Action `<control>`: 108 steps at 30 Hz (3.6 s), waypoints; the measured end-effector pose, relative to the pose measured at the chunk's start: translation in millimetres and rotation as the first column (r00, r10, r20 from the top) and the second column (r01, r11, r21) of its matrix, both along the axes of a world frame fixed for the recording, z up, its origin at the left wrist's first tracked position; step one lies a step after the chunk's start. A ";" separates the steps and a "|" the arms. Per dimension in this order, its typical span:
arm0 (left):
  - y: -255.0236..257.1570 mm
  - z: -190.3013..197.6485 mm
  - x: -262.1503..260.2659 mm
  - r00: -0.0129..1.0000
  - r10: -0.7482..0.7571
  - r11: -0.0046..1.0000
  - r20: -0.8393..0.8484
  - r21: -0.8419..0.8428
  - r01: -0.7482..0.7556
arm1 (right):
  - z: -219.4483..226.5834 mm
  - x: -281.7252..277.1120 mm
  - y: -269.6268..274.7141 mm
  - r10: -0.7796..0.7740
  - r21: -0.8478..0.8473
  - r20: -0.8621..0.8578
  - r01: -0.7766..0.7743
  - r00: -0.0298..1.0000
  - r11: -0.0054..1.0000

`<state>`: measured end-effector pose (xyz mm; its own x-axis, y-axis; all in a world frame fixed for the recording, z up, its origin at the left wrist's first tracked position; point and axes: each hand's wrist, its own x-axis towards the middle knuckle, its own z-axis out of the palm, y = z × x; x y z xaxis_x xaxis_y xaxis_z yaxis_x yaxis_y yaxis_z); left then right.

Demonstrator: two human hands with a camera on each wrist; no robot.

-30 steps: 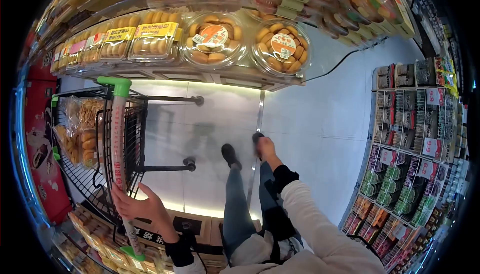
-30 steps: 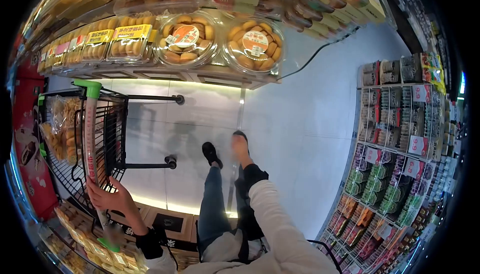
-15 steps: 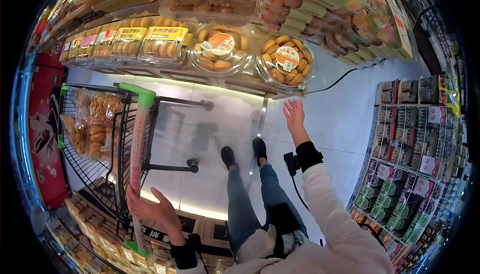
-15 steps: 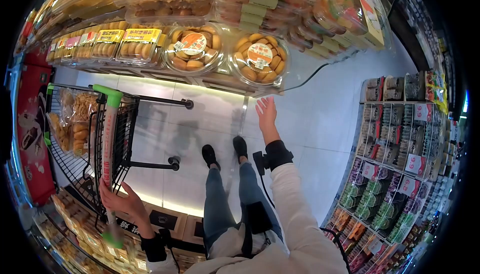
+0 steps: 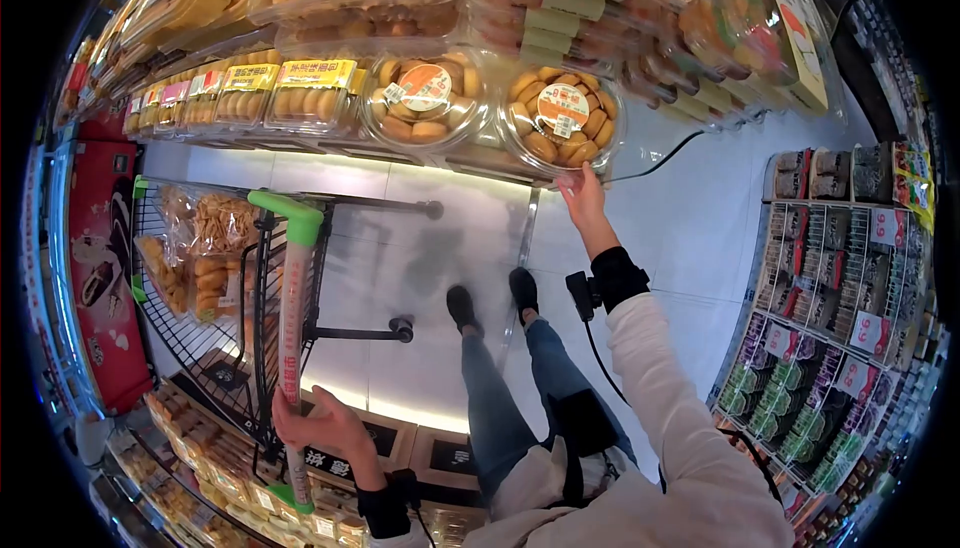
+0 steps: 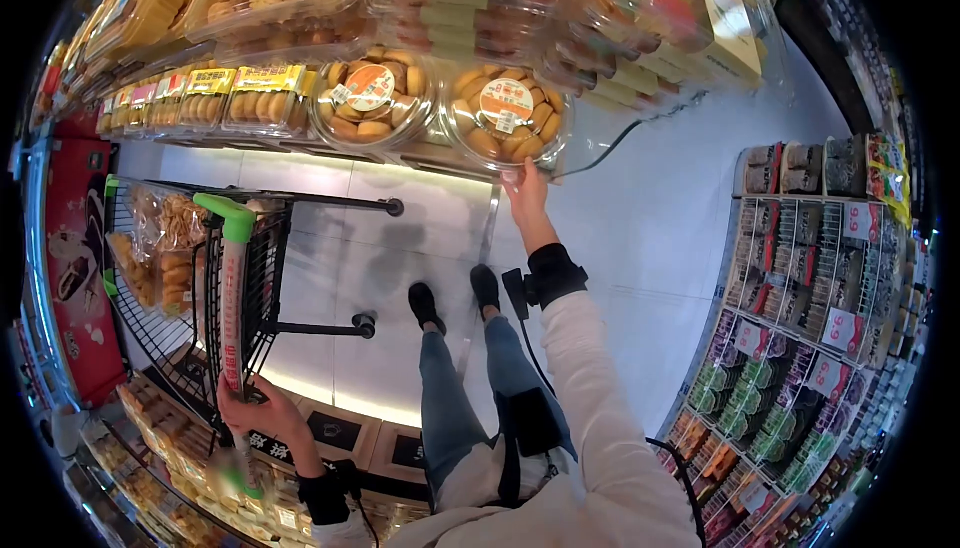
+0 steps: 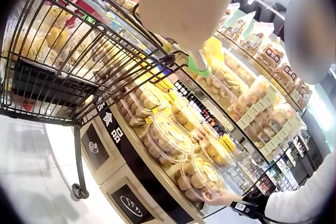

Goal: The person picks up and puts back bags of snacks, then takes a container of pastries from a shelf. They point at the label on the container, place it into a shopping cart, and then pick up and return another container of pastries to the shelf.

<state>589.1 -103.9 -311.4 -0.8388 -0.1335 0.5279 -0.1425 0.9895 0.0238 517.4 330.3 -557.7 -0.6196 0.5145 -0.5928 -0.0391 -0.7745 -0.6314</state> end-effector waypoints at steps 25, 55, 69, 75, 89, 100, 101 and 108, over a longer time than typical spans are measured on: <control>69.7 -4.1 12.7 0.994 0.099 0.992 0.046 -0.080 -0.095 | 35.6 10.6 28.4 0.030 -0.084 0.033 -0.027 0.999 0.996; 163.7 -80.8 8.2 0.757 -0.639 -0.279 0.138 0.875 -0.395 | 164.8 145.6 -23.0 0.603 -0.178 -0.076 -0.606 0.794 0.776; 139.5 -70.5 17.3 0.849 -0.526 -0.498 -0.045 0.826 -0.264 | 169.3 143.7 -24.7 0.543 -0.295 -0.264 -0.602 0.797 0.742; 132.7 -76.2 19.0 0.853 -0.521 -0.496 0.001 0.814 -0.304 | 171.4 137.8 -21.5 0.619 -0.193 -0.233 -0.659 0.750 0.727; 138.8 -66.5 5.8 0.803 -0.588 -0.392 0.100 0.833 -0.391 | 171.2 129.1 -23.6 0.611 -0.012 -0.070 -0.613 0.789 0.790; 136.6 -27.7 -11.7 0.855 -0.518 -0.520 0.007 0.792 -0.321 | 212.4 107.9 -38.9 0.535 0.158 -0.098 -0.518 0.839 0.841; 139.7 -18.1 -14.1 0.858 -0.514 -0.529 0.016 0.781 -0.332 | 214.4 108.1 -39.3 0.520 0.171 -0.088 -0.502 0.849 0.848; 145.2 -13.5 -9.5 0.868 -0.497 -0.552 -0.021 0.779 -0.297 | 219.1 108.7 -35.2 0.511 0.229 -0.124 -0.476 0.851 0.849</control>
